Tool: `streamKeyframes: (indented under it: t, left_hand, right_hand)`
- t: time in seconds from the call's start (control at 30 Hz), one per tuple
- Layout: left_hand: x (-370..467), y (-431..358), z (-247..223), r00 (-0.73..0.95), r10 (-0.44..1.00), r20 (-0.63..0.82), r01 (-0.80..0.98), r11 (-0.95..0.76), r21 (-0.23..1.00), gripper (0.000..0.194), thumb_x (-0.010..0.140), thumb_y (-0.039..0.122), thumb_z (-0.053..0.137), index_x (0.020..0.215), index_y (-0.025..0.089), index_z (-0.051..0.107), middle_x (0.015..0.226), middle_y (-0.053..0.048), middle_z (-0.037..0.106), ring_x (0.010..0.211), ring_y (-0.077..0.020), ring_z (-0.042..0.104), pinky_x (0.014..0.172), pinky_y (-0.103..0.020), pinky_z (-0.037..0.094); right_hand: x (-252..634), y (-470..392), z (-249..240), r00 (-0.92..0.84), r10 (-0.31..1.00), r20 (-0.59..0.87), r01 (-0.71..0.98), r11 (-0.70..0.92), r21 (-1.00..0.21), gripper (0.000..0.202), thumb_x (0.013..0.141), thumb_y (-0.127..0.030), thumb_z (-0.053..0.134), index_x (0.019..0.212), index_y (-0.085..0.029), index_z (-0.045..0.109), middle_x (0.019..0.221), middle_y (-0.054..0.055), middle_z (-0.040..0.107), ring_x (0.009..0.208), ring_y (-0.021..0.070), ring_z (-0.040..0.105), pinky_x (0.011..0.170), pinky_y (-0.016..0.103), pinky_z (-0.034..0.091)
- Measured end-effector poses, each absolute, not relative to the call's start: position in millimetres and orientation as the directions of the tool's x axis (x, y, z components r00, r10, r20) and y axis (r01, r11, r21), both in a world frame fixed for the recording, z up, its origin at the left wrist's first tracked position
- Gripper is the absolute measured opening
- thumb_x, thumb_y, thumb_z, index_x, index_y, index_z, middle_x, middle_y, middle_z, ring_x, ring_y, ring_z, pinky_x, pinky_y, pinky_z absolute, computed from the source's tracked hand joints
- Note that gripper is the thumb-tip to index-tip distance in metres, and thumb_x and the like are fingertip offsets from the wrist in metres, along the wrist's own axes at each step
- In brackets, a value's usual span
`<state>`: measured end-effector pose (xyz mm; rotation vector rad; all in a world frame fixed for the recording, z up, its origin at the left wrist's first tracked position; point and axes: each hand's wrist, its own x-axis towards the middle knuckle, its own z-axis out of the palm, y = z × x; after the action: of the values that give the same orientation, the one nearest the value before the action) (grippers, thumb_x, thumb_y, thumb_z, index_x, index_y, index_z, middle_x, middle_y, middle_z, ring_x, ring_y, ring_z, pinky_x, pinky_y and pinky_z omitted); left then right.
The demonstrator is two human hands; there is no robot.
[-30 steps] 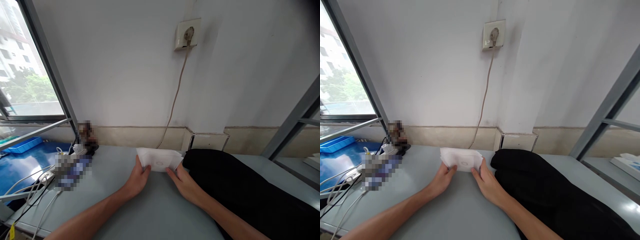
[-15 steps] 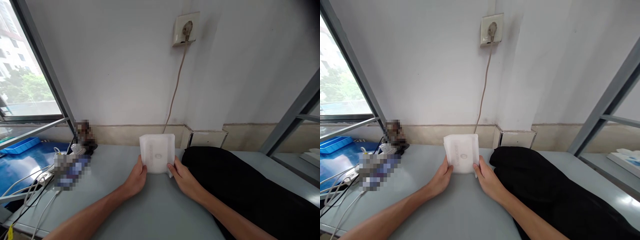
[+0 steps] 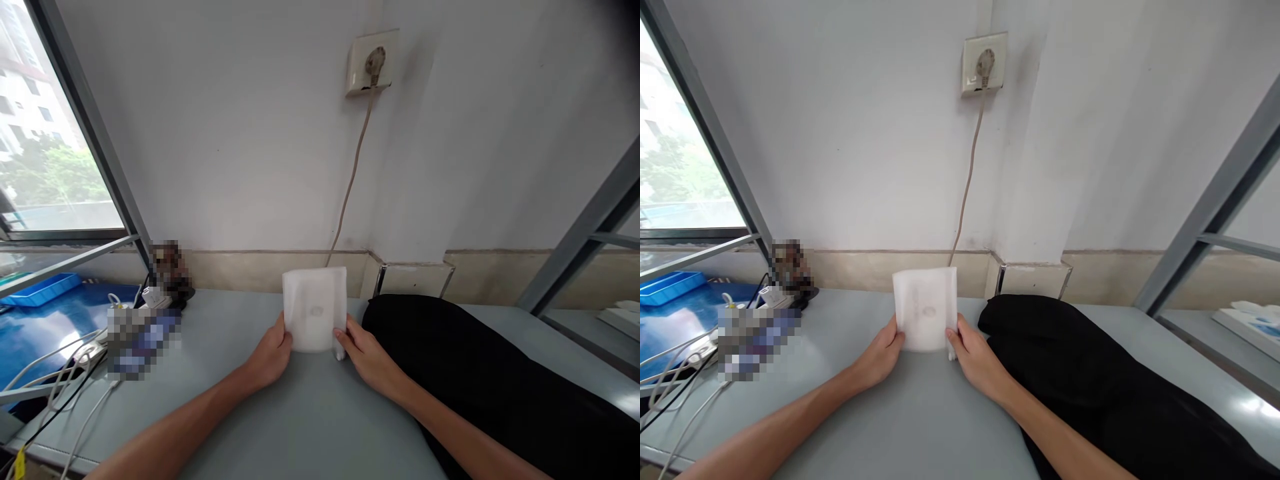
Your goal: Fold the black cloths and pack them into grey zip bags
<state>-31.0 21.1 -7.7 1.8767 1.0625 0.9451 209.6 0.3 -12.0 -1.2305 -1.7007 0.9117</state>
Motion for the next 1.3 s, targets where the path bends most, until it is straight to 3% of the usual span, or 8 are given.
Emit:
streamKeyframes:
  t: [0.07, 0.23, 0.37, 0.5, 0.63, 0.93, 1.1, 1.3]
  left_hand:
    - [-31.7, 21.7, -7.6, 0.355, 0.919, 0.173, 0.312, -0.291, 0.905, 0.043, 0.098, 0.025, 0.041, 0.140, 0.023, 0.052, 0.117, -0.007, 0.069, 0.104, -0.0269, 0.063, 0.103, -0.040, 0.046]
    - [-32.6, 27.0, -11.6, 0.324, 0.944, 0.063, 0.222, -0.140, 0.965, 0.055, 0.098, 0.040, 0.047, 0.150, 0.026, 0.036, 0.096, -0.003, 0.068, 0.078, -0.0228, 0.059, 0.080, -0.035, 0.048]
    - [-31.6, 35.1, -13.3, 0.218, 0.973, 0.082, 0.125, -0.111, 0.986, 0.066, 0.097, 0.054, 0.049, 0.152, 0.025, 0.028, 0.085, 0.000, 0.061, 0.072, -0.0204, 0.055, 0.072, -0.033, 0.046]
    - [-31.9, 42.8, -11.5, 0.151, 0.987, 0.053, 0.082, -0.066, 0.994, 0.080, 0.092, 0.070, 0.054, 0.149, 0.017, 0.033, 0.077, 0.002, 0.057, 0.067, -0.0188, 0.054, 0.067, -0.032, 0.045]
    - [-32.7, 44.9, -8.7, 0.287, 0.957, 0.049, 0.094, -0.079, 0.992, 0.065, 0.087, 0.072, 0.062, 0.119, 0.015, 0.059, 0.080, -0.003, 0.063, 0.066, -0.0176, 0.054, 0.065, -0.031, 0.043]
    - [-34.6, 27.2, -8.9, 0.236, 0.905, 0.354, 0.369, -0.420, 0.829, 0.042, 0.106, 0.060, 0.038, 0.101, 0.021, 0.053, 0.094, -0.004, 0.064, 0.083, -0.0201, 0.058, 0.075, -0.034, 0.048]
    - [-37.9, 16.9, -9.6, 0.189, 0.852, 0.488, 0.463, -0.515, 0.721, 0.045, 0.109, 0.058, 0.028, 0.114, 0.019, 0.050, 0.106, -0.011, 0.066, 0.099, -0.0257, 0.062, 0.092, -0.043, 0.050]
    - [-38.9, 23.6, -9.2, 0.401, 0.869, 0.289, 0.375, -0.444, 0.814, 0.050, 0.108, 0.057, 0.033, 0.137, 0.018, 0.040, 0.125, -0.016, 0.065, 0.119, -0.0280, 0.062, 0.103, -0.044, 0.050]
  right_hand:
    - [208.3, 1.6, -13.6, -0.174, 0.969, 0.173, 0.297, 0.220, -0.929, 0.036, 0.101, -0.051, 0.050, 0.117, -0.023, 0.066, 0.096, 0.003, 0.073, 0.093, 0.0264, 0.067, 0.087, 0.037, 0.054]
    - [208.2, 7.1, -17.8, -0.127, 0.991, 0.049, 0.237, 0.078, -0.968, 0.043, 0.097, -0.048, 0.046, 0.120, -0.021, 0.070, 0.069, -0.002, 0.064, 0.052, 0.0189, 0.053, 0.043, 0.029, 0.043]
    - [209.1, 8.0, -16.7, -0.114, 0.993, 0.024, 0.208, 0.047, -0.977, 0.043, 0.094, -0.046, 0.048, 0.119, -0.020, 0.071, 0.066, -0.002, 0.062, 0.050, 0.0177, 0.053, 0.040, 0.027, 0.040]
    - [209.4, 6.4, -12.5, -0.113, 0.991, 0.074, 0.194, 0.095, -0.976, 0.041, 0.094, -0.043, 0.049, 0.116, -0.019, 0.073, 0.080, 0.002, 0.071, 0.070, 0.0231, 0.066, 0.056, 0.031, 0.052]
    - [211.0, 6.2, -11.7, -0.118, 0.984, 0.135, 0.200, 0.157, -0.967, 0.035, 0.097, -0.042, 0.050, 0.112, -0.020, 0.073, 0.102, 0.005, 0.076, 0.097, 0.0278, 0.068, 0.083, 0.036, 0.055]
    - [208.4, -0.9, -12.9, -0.134, 0.971, 0.200, 0.267, 0.230, -0.936, 0.042, 0.102, -0.059, 0.045, 0.103, -0.022, 0.064, 0.094, 0.004, 0.069, 0.088, 0.0250, 0.062, 0.080, 0.037, 0.053]
    - [204.3, -10.8, -7.1, -0.161, 0.930, 0.331, 0.398, 0.368, -0.840, 0.042, 0.107, -0.056, 0.035, 0.122, -0.024, 0.058, 0.111, 0.009, 0.069, 0.100, 0.0268, 0.063, 0.095, 0.040, 0.050]
    - [204.8, -3.6, -12.1, -0.211, 0.940, 0.266, 0.387, 0.331, -0.861, 0.049, 0.107, -0.057, 0.037, 0.142, -0.025, 0.046, 0.133, 0.011, 0.065, 0.117, 0.0291, 0.061, 0.103, 0.043, 0.050]
